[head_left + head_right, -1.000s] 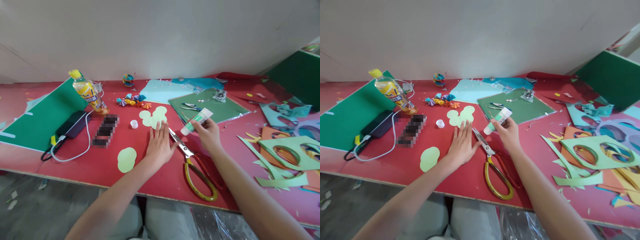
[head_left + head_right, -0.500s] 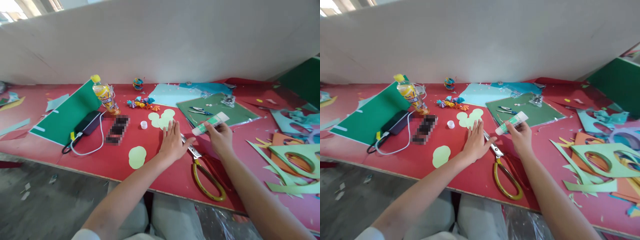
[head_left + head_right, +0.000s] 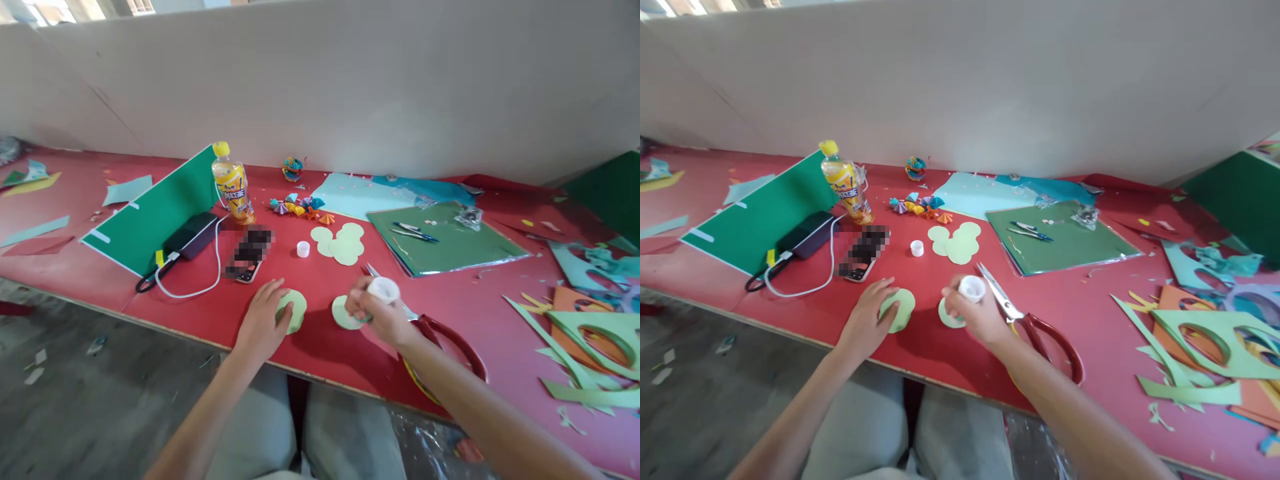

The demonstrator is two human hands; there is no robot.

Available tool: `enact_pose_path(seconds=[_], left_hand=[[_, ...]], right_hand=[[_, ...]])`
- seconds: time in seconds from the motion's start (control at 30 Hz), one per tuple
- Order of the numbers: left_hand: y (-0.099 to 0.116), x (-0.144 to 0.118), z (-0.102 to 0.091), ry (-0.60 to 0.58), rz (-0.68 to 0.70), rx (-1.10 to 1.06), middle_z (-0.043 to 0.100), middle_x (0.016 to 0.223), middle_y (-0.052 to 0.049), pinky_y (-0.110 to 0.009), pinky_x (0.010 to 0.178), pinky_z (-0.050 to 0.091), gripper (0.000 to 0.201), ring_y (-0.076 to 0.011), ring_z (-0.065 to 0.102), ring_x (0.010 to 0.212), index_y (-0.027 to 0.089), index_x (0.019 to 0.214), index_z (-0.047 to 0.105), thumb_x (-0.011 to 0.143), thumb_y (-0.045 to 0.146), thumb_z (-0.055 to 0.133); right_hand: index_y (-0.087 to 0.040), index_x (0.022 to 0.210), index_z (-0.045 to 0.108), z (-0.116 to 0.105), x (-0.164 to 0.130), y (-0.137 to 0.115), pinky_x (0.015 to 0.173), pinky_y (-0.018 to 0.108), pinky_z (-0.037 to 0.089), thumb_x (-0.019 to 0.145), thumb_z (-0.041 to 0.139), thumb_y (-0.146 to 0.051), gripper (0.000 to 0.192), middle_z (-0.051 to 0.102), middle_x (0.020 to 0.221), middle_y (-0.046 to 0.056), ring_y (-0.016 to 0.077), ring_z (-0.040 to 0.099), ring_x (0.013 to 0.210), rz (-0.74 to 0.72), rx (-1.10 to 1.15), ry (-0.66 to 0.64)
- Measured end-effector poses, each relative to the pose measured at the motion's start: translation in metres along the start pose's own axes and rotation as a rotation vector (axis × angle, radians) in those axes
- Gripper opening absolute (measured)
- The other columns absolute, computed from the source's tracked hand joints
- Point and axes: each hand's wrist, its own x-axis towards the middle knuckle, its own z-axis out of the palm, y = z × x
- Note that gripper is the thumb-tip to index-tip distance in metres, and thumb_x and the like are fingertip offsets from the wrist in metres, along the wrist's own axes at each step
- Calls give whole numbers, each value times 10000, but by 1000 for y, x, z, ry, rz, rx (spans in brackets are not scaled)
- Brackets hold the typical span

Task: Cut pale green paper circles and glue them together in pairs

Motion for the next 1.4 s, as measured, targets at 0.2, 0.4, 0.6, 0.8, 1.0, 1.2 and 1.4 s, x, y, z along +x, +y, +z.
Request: enact_pose_path(seconds=[0.2,0.4,0.6,0.8,1.0,1.2,1.4], left_hand=[[4,3,10,-23,-4,115,492,1317,-140,-428,1023,383,382,-255,413,1253,98,1211,493,898,296,398],[6,1,13,-27,30,192,489,1311,-172,-413,1018,385,391,-271,416,1250,58,1204,485,910,292,376],[6,0,14,5,38,201,499,1304,-170,-420,1008,394,377,-270,419,1250,70,1199,482,910,287,375],[6,0,14,14,53,199,502,1301,-171,-417,1004,402,375,-270,436,1238,67,1196,488,911,286,380],[6,0,14,32,52,191,513,1290,-170,-428,988,418,356,-278,454,1223,81,1184,496,891,261,404],[6,1,14,24,26,178,511,1287,-172,-424,977,429,365,-277,457,1219,79,1179,493,906,298,389],[5,1,14,42,34,156,508,1290,-171,-432,978,427,374,-276,449,1228,97,1184,487,902,324,391]], right_hand=[[-202,515,440,11,4,22,386,237,280,736,586,-354,306,395,423,-48,82,345,383,80,-154,-165],[-214,529,401,12,12,24,401,248,319,739,575,-314,290,391,428,-53,87,349,390,-33,-226,-24],[-213,522,421,13,9,24,384,242,309,727,563,-301,264,400,415,-48,90,358,383,54,-270,-48],[-213,489,413,20,14,18,385,235,321,667,554,-231,227,415,402,-49,90,377,379,-7,-304,43],[-210,486,405,29,21,17,386,229,330,666,567,-235,243,412,398,-54,87,384,382,3,-325,37],[-204,512,434,11,9,22,383,233,317,715,567,-276,253,406,401,-58,84,363,368,61,-207,12],[-207,510,434,7,0,21,401,237,324,715,560,-278,251,402,408,-58,87,364,383,-9,-209,92]])
